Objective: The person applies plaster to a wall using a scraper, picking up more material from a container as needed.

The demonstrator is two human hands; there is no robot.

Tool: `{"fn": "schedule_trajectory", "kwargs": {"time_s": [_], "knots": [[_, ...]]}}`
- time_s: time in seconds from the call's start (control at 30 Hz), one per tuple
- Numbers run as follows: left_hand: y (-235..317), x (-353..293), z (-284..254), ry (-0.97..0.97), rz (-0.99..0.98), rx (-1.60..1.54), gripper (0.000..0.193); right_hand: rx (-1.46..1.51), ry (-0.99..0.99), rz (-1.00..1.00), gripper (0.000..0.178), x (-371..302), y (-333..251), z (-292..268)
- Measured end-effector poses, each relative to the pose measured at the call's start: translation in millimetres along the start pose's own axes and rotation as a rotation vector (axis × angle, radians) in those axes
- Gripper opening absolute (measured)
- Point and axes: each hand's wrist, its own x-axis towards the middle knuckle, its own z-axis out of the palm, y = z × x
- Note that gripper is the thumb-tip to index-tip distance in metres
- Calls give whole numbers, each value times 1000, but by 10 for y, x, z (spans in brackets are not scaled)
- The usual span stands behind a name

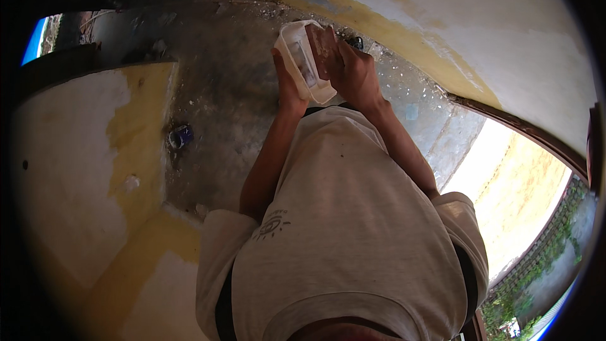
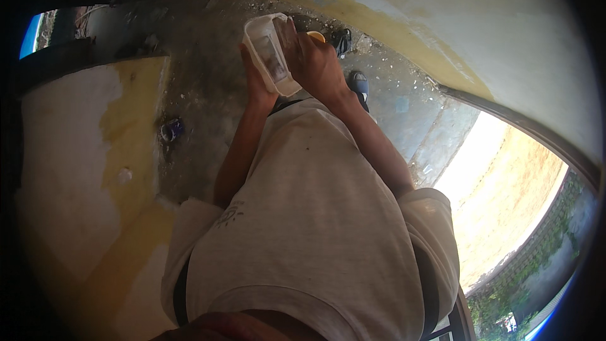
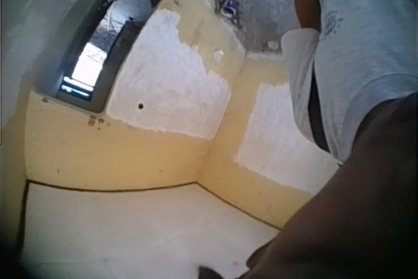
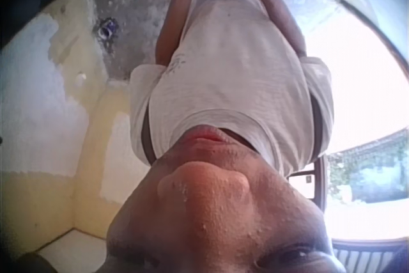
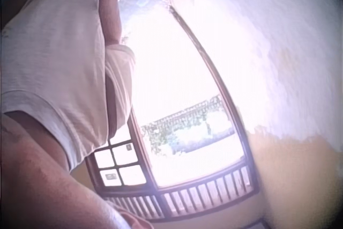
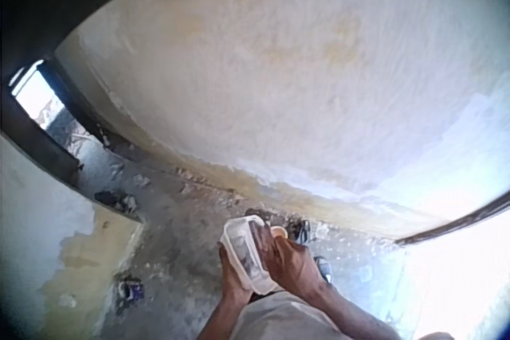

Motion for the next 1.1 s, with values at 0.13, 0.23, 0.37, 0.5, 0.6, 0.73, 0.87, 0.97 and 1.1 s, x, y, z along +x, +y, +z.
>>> {"fn": "schedule_trajectory", "kwargs": {"time_s": [0.13, 0.23, 0.37, 0.5, 0.6, 0.73, 0.87, 0.97, 1.1], "knots": [[-51, 54, -13, -1, -44, -4, 79, 28, -70, -3, 14, -39, 158, 88], [-106, 117, -47, -14, -27, -61, 79, -54, -10, -17, 15, 9, -66, -79], [-127, 114, 38, -2, -29, 70, 87, -38, -92, -55, 16, -26, 67, -44], [-144, 146, 7, -69, -8, -59, 78, -5, 43, 46, 11, -19, 54, -108], [-81, 107, 103, -35, -41, 18, 76, 58, -1, 29, 10, -53, 163, -63], [-137, 134, -15, -49, -9, -70, 74, 2, 21, 4, 10, -24, -69, -187], [-87, 101, 51, 4, -36, 46, 83, -9, -31, -37, 11, -1, -4, -98], [-69, 75, 60, -95, -14, 9, 81, 27, 17, 72, 10, -41, -47, -171], [-68, 34, 105, -4, 20, 109, 81, -15, -89, -16, 10, -68, -18, -77]]}}
